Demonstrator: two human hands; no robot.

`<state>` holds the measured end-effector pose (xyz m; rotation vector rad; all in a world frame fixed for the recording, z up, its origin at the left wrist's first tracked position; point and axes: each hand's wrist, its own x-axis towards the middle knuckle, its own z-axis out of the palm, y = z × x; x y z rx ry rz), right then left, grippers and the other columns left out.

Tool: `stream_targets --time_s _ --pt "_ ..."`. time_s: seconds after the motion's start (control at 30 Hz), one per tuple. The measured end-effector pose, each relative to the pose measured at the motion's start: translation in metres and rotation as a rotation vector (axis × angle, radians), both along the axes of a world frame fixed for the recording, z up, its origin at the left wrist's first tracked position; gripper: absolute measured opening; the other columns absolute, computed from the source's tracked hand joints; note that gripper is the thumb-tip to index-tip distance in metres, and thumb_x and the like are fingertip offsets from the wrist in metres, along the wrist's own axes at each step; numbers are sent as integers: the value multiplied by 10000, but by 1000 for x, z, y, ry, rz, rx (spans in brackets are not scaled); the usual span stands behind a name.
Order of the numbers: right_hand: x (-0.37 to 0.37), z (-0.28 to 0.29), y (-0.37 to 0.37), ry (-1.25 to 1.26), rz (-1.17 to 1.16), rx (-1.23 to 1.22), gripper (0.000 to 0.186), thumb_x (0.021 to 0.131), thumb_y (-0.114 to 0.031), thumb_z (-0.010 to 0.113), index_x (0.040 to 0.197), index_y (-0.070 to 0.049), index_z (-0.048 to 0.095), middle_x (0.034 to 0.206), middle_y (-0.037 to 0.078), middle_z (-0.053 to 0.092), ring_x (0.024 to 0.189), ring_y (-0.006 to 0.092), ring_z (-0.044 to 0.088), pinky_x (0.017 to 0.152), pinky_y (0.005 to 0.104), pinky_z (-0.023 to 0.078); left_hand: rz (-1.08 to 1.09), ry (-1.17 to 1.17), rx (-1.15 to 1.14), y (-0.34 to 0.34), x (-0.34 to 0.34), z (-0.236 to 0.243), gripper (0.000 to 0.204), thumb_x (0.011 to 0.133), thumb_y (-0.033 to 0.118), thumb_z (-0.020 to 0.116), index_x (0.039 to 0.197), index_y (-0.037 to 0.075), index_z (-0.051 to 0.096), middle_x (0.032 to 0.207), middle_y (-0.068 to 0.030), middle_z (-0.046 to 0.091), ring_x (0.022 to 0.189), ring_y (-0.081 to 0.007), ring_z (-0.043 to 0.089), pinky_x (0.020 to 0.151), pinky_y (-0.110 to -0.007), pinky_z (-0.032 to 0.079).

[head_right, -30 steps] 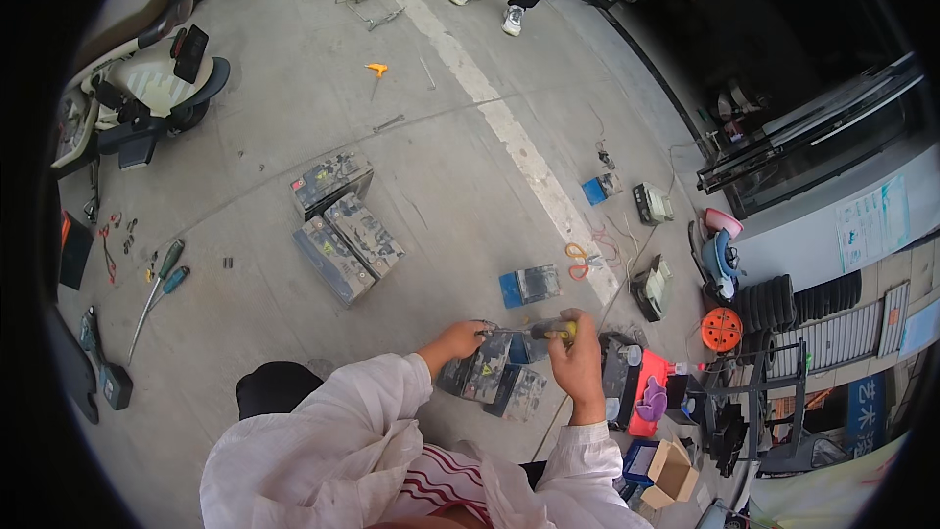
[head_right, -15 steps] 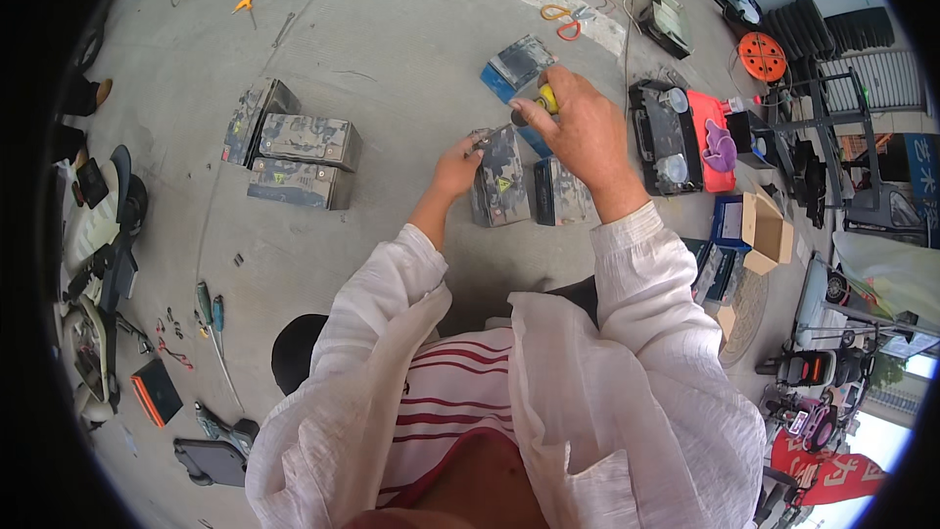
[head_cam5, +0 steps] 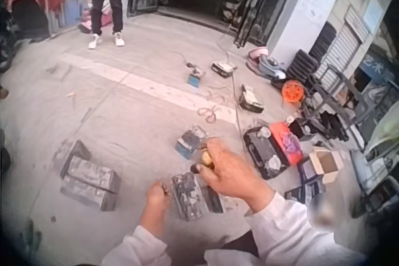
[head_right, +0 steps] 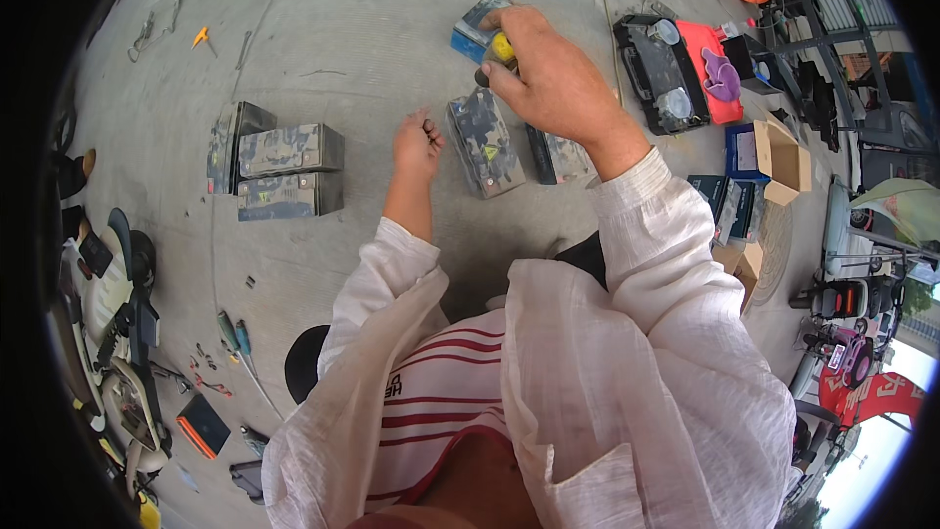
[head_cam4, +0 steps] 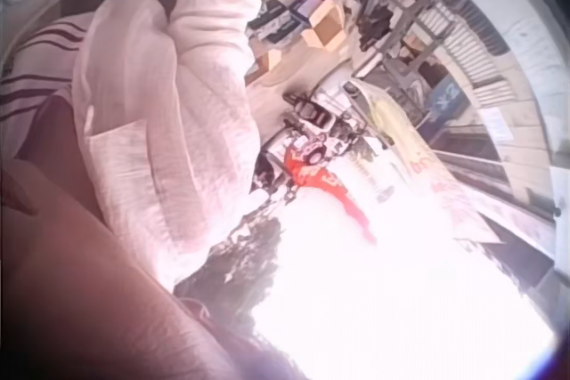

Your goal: The person is sitting on the floor and using a screwdriver to tighten screws on several batteries laid out in front of them. They handle each battery individually, adjusting and securing the screws.

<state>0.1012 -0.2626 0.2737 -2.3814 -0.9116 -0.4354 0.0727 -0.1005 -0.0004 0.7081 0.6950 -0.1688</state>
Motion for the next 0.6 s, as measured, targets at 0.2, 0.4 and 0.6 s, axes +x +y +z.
stream_targets --time_s 0.2,0.4,0.6 --pt "0 15 6 316 -323 -368 331 896 -257 683 1147 -66 583 1101 171 630 978 387 632 788 467 517 206 2 -322 20 10 14 590 1080 420 314 1451 -33 383 1373 -201 545 1222 -325 550 980 -433 498" --pt "6 -8 4 -20 52 -9 368 892 -376 699 1084 -81 589 999 148 665 858 366 669 669 444 533 242 -86 -426 27 11 31 671 1072 478 275 1452 -70 346 1511 -278 382 1404 -392 393 1143 -486 389" --pt "-2 5 13 151 -317 -334 356 893 -314 718 1131 -73 607 1044 128 642 865 355 653 722 406 536 256 -91 -409 31 9 35 693 1079 501 234 1465 -65 336 1514 -277 373 1411 -387 378 1149 -460 393"
